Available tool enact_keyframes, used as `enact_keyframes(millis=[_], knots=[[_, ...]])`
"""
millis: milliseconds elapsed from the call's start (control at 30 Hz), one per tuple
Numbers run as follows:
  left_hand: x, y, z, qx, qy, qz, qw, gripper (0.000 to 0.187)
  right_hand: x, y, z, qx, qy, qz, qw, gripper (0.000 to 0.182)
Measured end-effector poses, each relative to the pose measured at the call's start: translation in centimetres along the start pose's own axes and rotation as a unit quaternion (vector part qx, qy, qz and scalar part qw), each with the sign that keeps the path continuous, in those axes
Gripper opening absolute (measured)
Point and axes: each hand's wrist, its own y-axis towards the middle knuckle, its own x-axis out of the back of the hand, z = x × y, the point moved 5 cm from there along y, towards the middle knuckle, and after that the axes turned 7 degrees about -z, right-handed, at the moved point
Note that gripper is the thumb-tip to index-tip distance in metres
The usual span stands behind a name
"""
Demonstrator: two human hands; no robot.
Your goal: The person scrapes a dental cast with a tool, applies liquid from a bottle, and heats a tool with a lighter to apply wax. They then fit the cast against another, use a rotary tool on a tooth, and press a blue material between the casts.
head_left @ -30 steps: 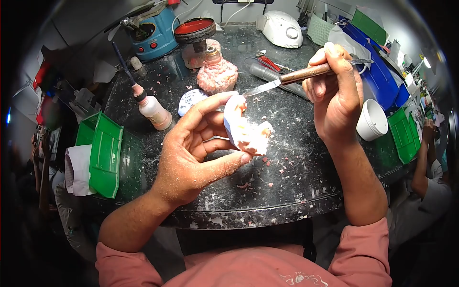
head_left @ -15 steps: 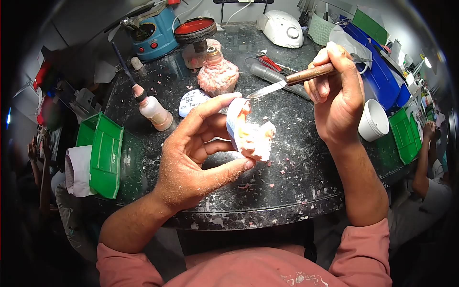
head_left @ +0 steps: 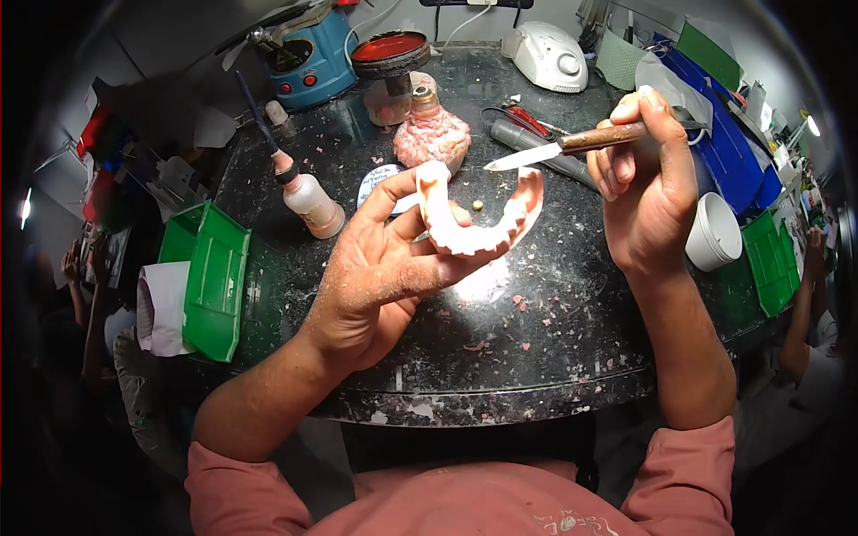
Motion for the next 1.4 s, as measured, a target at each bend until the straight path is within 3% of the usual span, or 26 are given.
enact_keyframes(millis=[200,333,400,467,600,700,733,800,900,1133,1200,1267,1333,1400], knots=[[0.7,0.2,-0.3,0.017,-0.022,0.001,1.000,0.065,0.1,0.2,0.0,0.010,0.032,0.030,0.999,0.030],[0.5,0.1,-0.6,0.016,-0.026,-0.002,1.000,0.061,-0.6,-0.1,0.6,0.075,-0.029,0.038,0.996,0.034],[0.5,0.1,-0.6,0.016,-0.029,-0.002,0.999,0.061,-1.5,-0.6,1.1,0.205,-0.164,0.108,0.959,0.030],[0.4,0.0,-0.6,0.016,-0.031,-0.002,0.999,0.061,-2.3,-1.7,1.1,0.248,-0.186,0.171,0.935,0.032],[0.4,0.1,-0.3,0.030,-0.035,0.000,0.999,0.062,-4.5,-3.7,0.8,0.358,-0.260,0.295,0.847,0.055],[0.6,-0.4,0.3,0.050,-0.042,0.022,0.998,0.068,-4.9,-5.1,0.9,0.393,-0.371,0.282,0.793,0.059],[0.5,-0.5,0.5,0.051,-0.043,0.022,0.998,0.068,-5.0,-5.4,0.8,0.408,-0.363,0.256,0.798,0.053],[-0.1,-0.7,0.6,0.033,-0.072,0.050,0.996,0.070,-5.5,-5.7,1.3,0.395,-0.442,0.263,0.761,0.043],[-0.6,-0.9,0.2,0.043,-0.052,0.040,0.997,0.075,-5.3,-5.5,1.4,0.391,-0.399,0.238,0.795,0.037],[-0.8,-1.3,0.0,0.053,-0.022,0.002,0.998,0.079,-5.4,-5.5,1.2,0.361,-0.433,0.279,0.777,0.030],[-0.8,-1.4,-0.1,0.048,-0.010,-0.001,0.999,0.078,-5.4,-5.3,0.8,0.346,-0.326,0.293,0.830,0.027],[-1.0,-1.5,-0.3,0.054,0.002,0.018,0.998,0.077,-5.6,-5.8,0.8,0.366,-0.326,0.288,0.823,0.026],[-1.2,-1.4,-0.5,0.051,-0.011,0.037,0.998,0.076,-5.3,-6.0,0.8,0.378,-0.260,0.256,0.851,0.029],[-1.0,-1.4,-0.3,0.050,-0.093,0.059,0.993,0.065,-5.2,-5.8,1.1,0.382,-0.280,0.278,0.836,0.034]])
